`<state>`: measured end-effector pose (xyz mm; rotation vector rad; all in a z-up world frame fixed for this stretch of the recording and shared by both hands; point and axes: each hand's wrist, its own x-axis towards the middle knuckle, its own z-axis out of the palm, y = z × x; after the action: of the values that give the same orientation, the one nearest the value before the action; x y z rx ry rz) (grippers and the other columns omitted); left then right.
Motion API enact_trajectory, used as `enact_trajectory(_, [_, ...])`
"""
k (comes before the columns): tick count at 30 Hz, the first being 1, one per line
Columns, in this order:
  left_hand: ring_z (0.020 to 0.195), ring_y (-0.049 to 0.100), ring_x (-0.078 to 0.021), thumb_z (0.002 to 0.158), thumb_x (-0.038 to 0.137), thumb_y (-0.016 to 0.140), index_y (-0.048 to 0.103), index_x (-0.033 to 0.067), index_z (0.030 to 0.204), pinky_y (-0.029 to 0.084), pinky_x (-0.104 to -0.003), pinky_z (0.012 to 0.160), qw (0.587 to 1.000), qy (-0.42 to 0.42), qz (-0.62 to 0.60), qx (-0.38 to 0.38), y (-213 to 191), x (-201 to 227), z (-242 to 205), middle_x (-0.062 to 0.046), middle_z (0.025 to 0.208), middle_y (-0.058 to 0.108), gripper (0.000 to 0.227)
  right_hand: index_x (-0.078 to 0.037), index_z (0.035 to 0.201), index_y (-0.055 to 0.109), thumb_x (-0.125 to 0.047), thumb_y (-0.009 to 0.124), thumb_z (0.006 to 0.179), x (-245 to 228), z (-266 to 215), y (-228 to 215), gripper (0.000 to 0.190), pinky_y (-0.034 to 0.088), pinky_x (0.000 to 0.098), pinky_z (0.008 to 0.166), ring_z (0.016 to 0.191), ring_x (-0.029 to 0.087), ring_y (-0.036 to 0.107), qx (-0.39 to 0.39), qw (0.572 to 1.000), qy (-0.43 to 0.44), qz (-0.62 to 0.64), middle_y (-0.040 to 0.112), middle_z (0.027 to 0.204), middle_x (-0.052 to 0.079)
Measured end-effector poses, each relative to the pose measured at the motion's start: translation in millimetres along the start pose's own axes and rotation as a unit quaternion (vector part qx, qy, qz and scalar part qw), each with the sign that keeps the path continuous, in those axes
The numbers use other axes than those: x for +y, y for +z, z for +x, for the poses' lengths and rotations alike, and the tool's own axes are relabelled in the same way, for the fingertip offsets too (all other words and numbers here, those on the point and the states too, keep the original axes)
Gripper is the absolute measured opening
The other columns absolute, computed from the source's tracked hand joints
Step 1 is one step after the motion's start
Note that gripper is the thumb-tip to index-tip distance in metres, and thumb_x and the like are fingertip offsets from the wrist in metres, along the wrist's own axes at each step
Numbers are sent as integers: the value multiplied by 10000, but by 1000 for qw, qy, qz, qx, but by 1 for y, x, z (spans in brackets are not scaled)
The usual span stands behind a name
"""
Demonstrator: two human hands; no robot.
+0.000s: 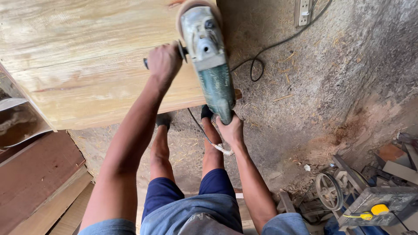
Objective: The person uses an electric sander to smooth the surface of a large wooden board. They move the sander back and forth across the wood, generating sawdust as they work.
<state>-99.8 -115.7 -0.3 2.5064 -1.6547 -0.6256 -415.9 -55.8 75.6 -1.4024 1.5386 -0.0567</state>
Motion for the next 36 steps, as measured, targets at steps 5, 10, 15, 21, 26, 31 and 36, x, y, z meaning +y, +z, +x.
enact_trajectory(5, [592,687,-344,942,227,620,688,118,863,494,-475,482,999,35,18,1,17,17,11,-161,687,694,151,22,997,714,-259,780,829,13,-2,1,333,571,429,728,854,353,775,7,1000,28,10,754,873,228])
enact_trajectory(10, [473,601,-234,1105,365,536,673,113,893,424,-437,426,992,-44,29,-112,-5,-1,-8,-110,600,656,357,16,983,704,-279,781,809,0,-11,9,352,586,428,718,867,355,776,-20,999,26,21,748,882,232])
enact_trajectory(15, [465,614,-281,1013,438,623,690,120,869,427,-447,446,998,-7,46,-53,-17,-7,6,-136,601,658,355,18,984,706,-290,777,816,-10,8,3,358,577,437,714,881,380,756,-10,1000,12,23,743,878,242])
enact_trajectory(21, [546,683,-316,975,188,603,702,114,861,490,-456,452,995,61,66,-48,5,4,44,-166,675,690,168,16,983,715,-280,764,835,-15,8,6,335,572,436,704,828,339,777,9,999,24,39,756,853,218])
enact_trajectory(26, [626,705,-339,941,197,613,737,115,891,512,-462,546,997,21,40,-63,-22,-9,10,-164,722,711,157,13,989,723,-272,760,831,-15,-8,15,327,583,420,715,826,301,785,-37,998,30,52,772,879,200])
enact_trajectory(31, [613,716,-339,1012,295,589,724,105,940,509,-490,544,988,-68,9,-140,-51,-17,4,-179,713,716,244,25,987,715,-245,800,811,-15,-2,28,333,586,415,723,846,319,761,-33,999,14,22,759,896,213])
enact_trajectory(36, [637,713,-354,934,174,603,727,102,866,527,-477,540,995,53,45,-65,-14,14,25,-193,729,723,159,34,942,724,-253,763,880,-1,-4,15,296,560,428,683,749,302,740,-37,994,93,35,757,823,208])
